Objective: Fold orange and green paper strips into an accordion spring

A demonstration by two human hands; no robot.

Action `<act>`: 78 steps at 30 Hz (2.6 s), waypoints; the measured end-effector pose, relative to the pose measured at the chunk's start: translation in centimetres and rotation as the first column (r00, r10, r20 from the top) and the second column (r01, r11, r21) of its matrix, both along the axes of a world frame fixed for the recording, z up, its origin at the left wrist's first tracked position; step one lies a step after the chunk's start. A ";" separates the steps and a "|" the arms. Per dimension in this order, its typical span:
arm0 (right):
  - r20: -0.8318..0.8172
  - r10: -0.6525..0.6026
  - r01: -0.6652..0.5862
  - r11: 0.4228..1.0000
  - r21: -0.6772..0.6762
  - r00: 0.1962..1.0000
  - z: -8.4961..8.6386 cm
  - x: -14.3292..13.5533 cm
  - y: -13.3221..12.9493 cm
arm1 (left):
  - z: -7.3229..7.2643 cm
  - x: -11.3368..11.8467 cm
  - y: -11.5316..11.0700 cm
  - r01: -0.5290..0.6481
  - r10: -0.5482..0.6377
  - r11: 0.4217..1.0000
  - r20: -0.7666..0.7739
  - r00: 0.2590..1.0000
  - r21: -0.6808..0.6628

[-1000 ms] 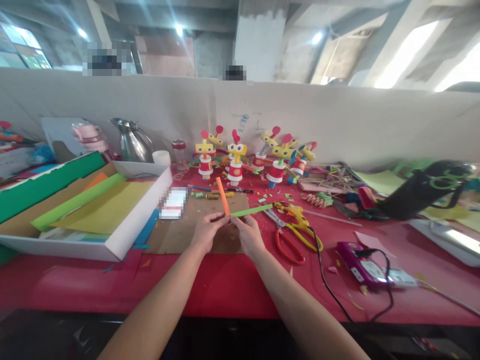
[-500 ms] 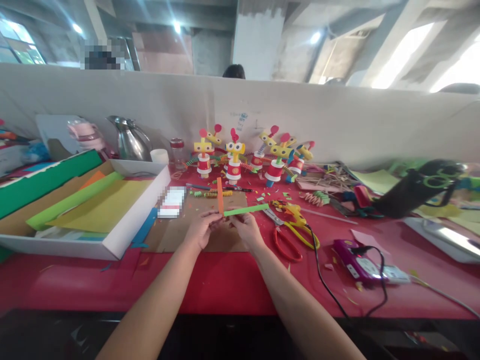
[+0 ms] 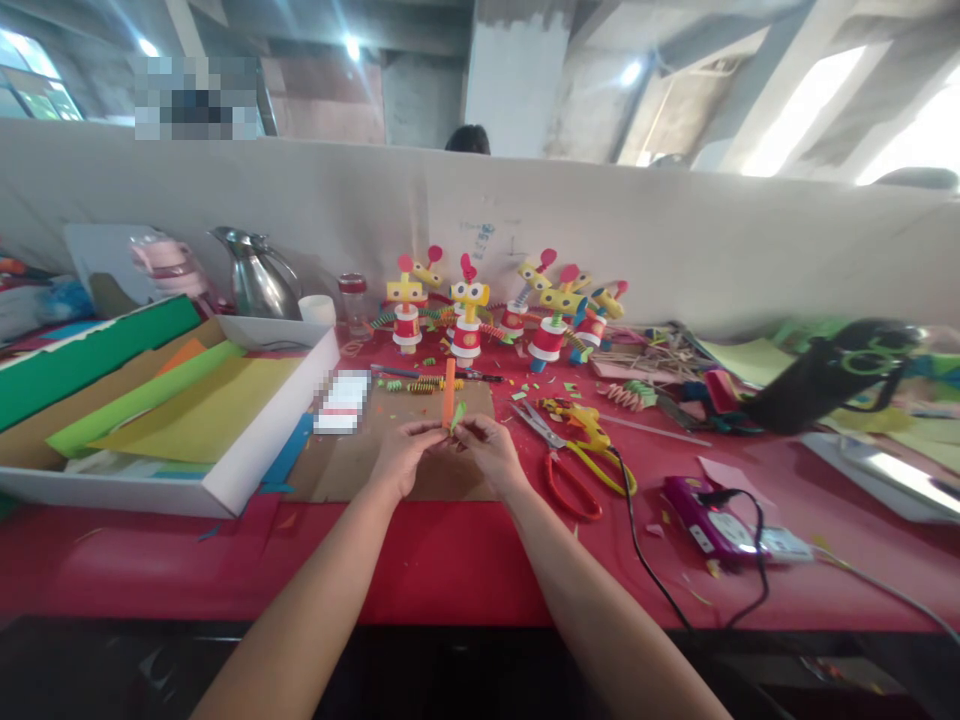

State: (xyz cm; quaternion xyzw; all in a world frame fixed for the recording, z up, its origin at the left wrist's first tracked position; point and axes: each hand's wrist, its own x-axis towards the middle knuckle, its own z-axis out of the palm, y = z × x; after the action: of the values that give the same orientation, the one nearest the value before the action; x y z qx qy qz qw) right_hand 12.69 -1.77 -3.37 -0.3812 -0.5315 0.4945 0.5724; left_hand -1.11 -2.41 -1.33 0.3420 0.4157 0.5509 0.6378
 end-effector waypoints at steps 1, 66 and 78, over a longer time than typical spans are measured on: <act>0.005 -0.008 0.008 1.000 0.004 1.000 0.1 0.0 0.0 | -0.1 0.0 0.0 0.008 -0.008 1.000 -0.007 1.000 0.010; 0.363 -0.326 0.243 0.936 0.255 0.873 -0.8 -0.1 -0.3 | -1.5 0.8 0.0 -0.079 0.098 0.981 -0.098 0.990 0.175; 0.082 -0.032 0.034 0.999 -0.028 0.996 0.1 -0.2 -0.2 | -0.6 0.8 0.0 -0.091 0.091 0.996 0.144 0.985 -0.001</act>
State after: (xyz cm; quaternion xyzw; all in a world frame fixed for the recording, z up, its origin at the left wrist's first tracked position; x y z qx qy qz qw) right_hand 12.49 -1.96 -3.27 -0.4182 -0.5407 0.4767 0.5527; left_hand -0.35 -2.41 -1.95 0.2835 0.3823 0.6039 0.6394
